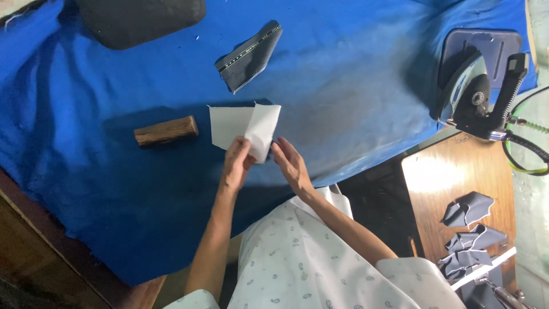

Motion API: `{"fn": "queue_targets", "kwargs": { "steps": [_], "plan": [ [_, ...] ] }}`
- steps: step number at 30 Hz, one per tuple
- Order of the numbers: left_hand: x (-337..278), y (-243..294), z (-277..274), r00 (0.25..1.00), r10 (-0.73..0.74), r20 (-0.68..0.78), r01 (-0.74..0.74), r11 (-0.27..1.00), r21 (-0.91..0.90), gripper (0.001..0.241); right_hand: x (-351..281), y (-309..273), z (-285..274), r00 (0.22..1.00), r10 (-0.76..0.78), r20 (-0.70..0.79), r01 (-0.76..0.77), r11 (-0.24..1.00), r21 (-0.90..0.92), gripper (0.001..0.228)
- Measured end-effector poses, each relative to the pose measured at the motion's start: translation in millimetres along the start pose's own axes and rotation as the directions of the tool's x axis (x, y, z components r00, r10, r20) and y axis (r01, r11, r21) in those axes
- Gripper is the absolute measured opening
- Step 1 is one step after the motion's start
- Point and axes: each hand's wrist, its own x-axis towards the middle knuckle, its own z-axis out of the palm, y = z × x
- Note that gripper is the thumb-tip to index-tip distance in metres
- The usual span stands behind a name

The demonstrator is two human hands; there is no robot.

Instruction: The person cuts a white fabric piece with scissors, then irons several small fabric pieces on a blue-covered table using a steam iron and a wooden pressing block. The person folds and stacks the finished pieces into a drawer.

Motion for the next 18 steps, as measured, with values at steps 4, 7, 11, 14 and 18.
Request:
{"fn": "queue_targets", "kwargs": {
  "steps": [4, 7, 11, 14, 18],
  "plan": [
    [-10, 3, 36, 0.988, -0.055, 0.143, 0.068, 0.994, -0.084, 0.022, 33, 17, 14, 0.996, -0.04, -0.085, 0.044, 0.998, 0.05, 0.074],
    [-9, 3, 46, 0.991, -0.081, 0.111, 0.097, 0.985, -0.146, 0.023, 62, 60, 9, 0.982, 0.032, -0.184, 0.027, 0.952, 0.306, 0.053],
    [-2, 0, 36, 0.994, -0.087, -0.06, 0.082, 0.994, -0.076, 0.026, 82, 89, -2, 0.987, 0.094, -0.13, -0.022, 0.883, 0.468, 0.047],
    [8, -13, 10, 0.949, -0.02, -0.314, 0.068, 0.987, 0.144, 0.027, 73, 81, -1, 0.974, 0.142, -0.178, -0.035, 0.867, 0.497, 0.058],
    [4, 50, 8, 0.845, 0.136, -0.517, -0.01, 0.971, 0.239, 0.019, 76, 90, -21, 0.971, 0.123, -0.205, -0.035, 0.92, 0.39, 0.056]
  ]
}}
